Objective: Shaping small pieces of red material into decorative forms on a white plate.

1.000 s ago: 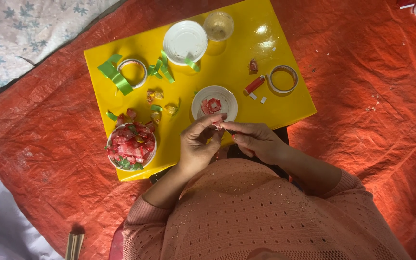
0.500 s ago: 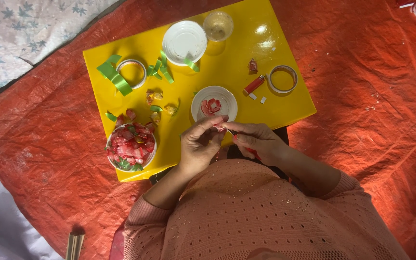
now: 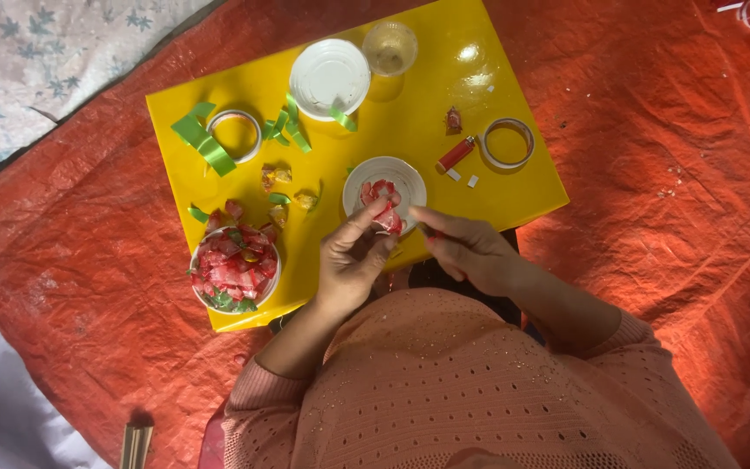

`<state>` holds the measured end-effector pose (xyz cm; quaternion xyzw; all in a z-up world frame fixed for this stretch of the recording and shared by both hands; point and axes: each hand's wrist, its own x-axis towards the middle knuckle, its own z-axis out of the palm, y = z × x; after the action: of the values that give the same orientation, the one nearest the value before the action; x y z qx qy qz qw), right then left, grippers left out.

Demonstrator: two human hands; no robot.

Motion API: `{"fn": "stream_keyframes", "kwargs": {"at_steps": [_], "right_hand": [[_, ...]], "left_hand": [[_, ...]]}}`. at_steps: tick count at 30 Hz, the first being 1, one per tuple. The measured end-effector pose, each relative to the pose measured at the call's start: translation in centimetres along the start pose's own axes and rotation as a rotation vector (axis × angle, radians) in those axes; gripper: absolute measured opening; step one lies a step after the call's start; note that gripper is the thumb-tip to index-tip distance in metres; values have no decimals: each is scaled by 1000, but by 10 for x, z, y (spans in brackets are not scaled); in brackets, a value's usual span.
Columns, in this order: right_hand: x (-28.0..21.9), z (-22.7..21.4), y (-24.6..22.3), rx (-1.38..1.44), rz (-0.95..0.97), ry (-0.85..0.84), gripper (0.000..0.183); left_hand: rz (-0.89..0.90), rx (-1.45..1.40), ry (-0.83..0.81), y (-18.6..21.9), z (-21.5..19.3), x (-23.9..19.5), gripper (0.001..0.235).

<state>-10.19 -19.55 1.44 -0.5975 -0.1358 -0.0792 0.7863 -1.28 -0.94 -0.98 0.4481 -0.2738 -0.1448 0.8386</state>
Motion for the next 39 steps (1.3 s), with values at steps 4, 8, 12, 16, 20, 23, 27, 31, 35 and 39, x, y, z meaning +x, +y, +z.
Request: {"fn": "stream_keyframes", "kwargs": {"at_steps": [4, 8, 12, 16, 20, 23, 27, 31, 35, 39], "right_hand": [[19, 22, -27, -255, -55, -81, 53], [26, 31, -45, -501, -35, -91, 53], [23, 26, -39, -549, -37, -88, 52], [19, 21, -33, -558, -35, -94, 50], [13, 16, -21, -545, -21, -90, 50], [14, 18, -23, -541, -18, -74, 49], [11, 18, -17, -569, -24, -65, 45], [8, 23, -11, -645, -97, 31, 41], [4, 25, -3, -674, -135, 88, 41], [1, 26, 5, -662, -152, 131, 39]], "left_hand": [[12, 82, -19, 3, -2, 1, 52], [31, 182, -23, 11, 0, 2, 52], [32, 265, -16, 18, 5, 4, 49], [3, 293, -16, 22, 10, 5, 50], [-24, 286, -2, 20, 10, 5, 53], [-34, 282, 6, 16, 7, 3, 54], [-48, 238, 39, 12, 6, 2, 53], [-109, 190, 79, 10, 8, 3, 40], [-118, 158, 132, 5, 10, 2, 33], [-108, 167, 143, 6, 12, 2, 34]]}}
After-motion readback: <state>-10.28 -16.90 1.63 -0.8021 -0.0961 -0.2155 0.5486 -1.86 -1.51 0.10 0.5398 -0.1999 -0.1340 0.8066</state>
